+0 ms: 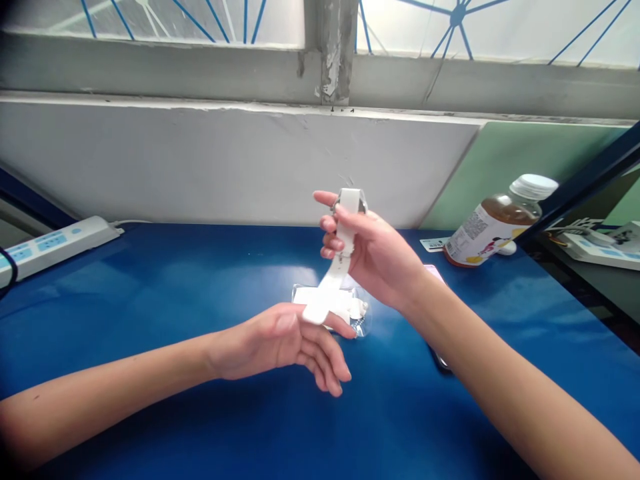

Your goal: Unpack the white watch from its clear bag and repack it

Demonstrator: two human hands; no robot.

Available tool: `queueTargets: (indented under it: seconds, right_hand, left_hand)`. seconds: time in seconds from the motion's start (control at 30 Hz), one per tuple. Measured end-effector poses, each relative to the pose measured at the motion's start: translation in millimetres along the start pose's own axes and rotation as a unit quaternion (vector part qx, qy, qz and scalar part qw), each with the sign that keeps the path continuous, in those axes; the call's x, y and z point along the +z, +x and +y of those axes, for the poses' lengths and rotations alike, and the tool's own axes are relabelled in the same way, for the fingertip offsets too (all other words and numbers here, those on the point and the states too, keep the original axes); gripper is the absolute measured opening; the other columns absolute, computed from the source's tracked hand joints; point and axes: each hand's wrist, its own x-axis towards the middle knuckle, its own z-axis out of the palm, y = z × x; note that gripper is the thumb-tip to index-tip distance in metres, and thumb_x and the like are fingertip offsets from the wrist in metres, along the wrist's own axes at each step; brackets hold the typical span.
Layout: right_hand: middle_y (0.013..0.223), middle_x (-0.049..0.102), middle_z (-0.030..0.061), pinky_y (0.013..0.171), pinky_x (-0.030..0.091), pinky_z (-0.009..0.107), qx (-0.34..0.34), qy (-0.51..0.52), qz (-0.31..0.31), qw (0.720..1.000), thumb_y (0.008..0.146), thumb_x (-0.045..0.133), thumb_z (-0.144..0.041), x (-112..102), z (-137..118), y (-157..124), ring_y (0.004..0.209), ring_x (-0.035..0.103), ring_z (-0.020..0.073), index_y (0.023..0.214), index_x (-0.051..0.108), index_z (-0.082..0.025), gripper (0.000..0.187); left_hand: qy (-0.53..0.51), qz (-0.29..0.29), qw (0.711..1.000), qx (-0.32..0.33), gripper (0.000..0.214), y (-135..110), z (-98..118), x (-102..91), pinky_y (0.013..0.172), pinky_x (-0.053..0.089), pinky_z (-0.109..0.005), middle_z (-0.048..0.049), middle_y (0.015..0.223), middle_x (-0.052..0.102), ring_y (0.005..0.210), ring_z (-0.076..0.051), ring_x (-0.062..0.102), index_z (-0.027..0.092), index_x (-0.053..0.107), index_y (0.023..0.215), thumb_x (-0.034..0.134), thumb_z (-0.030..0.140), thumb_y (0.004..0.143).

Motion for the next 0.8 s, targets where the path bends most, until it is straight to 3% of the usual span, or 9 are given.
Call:
queueTargets:
  seconds: [0.1,0.17,0.23,0.33,0.43,0.57,0.8]
  right_hand:
    - [0.076,0.061,0.0027,0.071,0.051,0.037,-0.023,0.003,0.034,0.999,0.095,0.045,-0.048,-3.0,-5.2,1.9,0.065,0.055,0.0182,0.104,0.07,-0.025,0.036]
    - [0.076,0.059,0.0034,0.072,0.051,0.037,-0.034,-0.002,0.044,0.998,0.094,0.042,-0.045,-2.8,-5.2,2.8,0.066,0.055,0.0186,0.103,0.07,-0.024,0.036]
    - [0.077,0.058,0.0023,0.074,0.052,0.034,-0.038,-0.016,0.048,0.998,0.092,0.047,-0.036,-1.2,-3.3,3.2,0.067,0.055,0.0175,0.104,0.07,-0.024,0.028]
    - [0.08,0.059,0.0001,0.075,0.051,0.03,-0.044,-0.036,0.029,0.998,0.088,0.06,-0.03,2.1,2.1,2.6,0.073,0.057,0.0155,0.109,0.068,-0.025,0.023]
    - [0.084,0.063,0.0001,0.073,0.051,0.029,-0.056,-0.061,-0.001,0.997,0.086,0.069,-0.032,4.9,8.3,0.2,0.079,0.06,0.0157,0.112,0.068,-0.026,0.027]
    - [0.087,0.067,0.002,0.075,0.052,0.031,-0.077,-0.1,-0.011,0.992,0.083,0.074,-0.034,6.9,12.9,-3.1,0.086,0.064,0.0182,0.103,0.072,-0.025,0.022]
    - [0.089,0.072,0.0021,0.08,0.051,0.031,-0.077,-0.12,-0.011,0.99,0.082,0.077,-0.036,3.5,17.8,-0.5,0.086,0.065,0.0176,0.089,0.074,-0.023,0.015]
  left_hand:
    - [0.035,-0.032,0.999,-0.017,0.07,-2.5,-5.5,0.3,0.088,0.049,-0.037,-0.0168,0.113,0.071,0.097,-0.027,0.071,0.018,0.058,0.133,0.068,0.065,0.082]
    - [0.044,-0.037,0.998,-0.018,0.073,-3.2,-8.9,0.3,0.088,0.049,-0.038,-0.0184,0.119,0.068,0.1,-0.027,0.071,0.02,0.05,0.141,0.067,0.062,0.084]
    - [0.039,-0.014,0.999,-0.01,0.075,-2.8,-9.6,0.5,0.088,0.049,-0.039,-0.0192,0.123,0.066,0.099,-0.027,0.071,0.022,0.043,0.147,0.069,0.057,0.085]
    - [0.015,0.068,0.997,0.023,0.073,-1.1,-4.3,0.8,0.085,0.051,-0.039,-0.0208,0.127,0.063,0.096,-0.027,0.072,0.022,0.037,0.149,0.07,0.046,0.088]
    - [-0.008,0.132,0.989,0.072,0.061,0.3,5.0,0.6,0.085,0.051,-0.039,-0.0221,0.134,0.059,0.097,-0.027,0.071,0.019,0.043,0.144,0.067,0.038,0.091]
    - [0.018,0.187,0.976,0.107,0.044,0.7,12.8,-0.8,0.085,0.051,-0.034,-0.0181,0.136,0.058,0.102,-0.026,0.069,0.017,0.056,0.13,0.068,0.035,0.091]
    - [0.105,0.239,0.96,0.1,0.026,1.9,8.8,2.5,0.076,0.051,-0.03,-0.0094,0.109,0.068,0.083,-0.019,0.072,0.017,0.059,0.11,0.063,0.037,0.096]
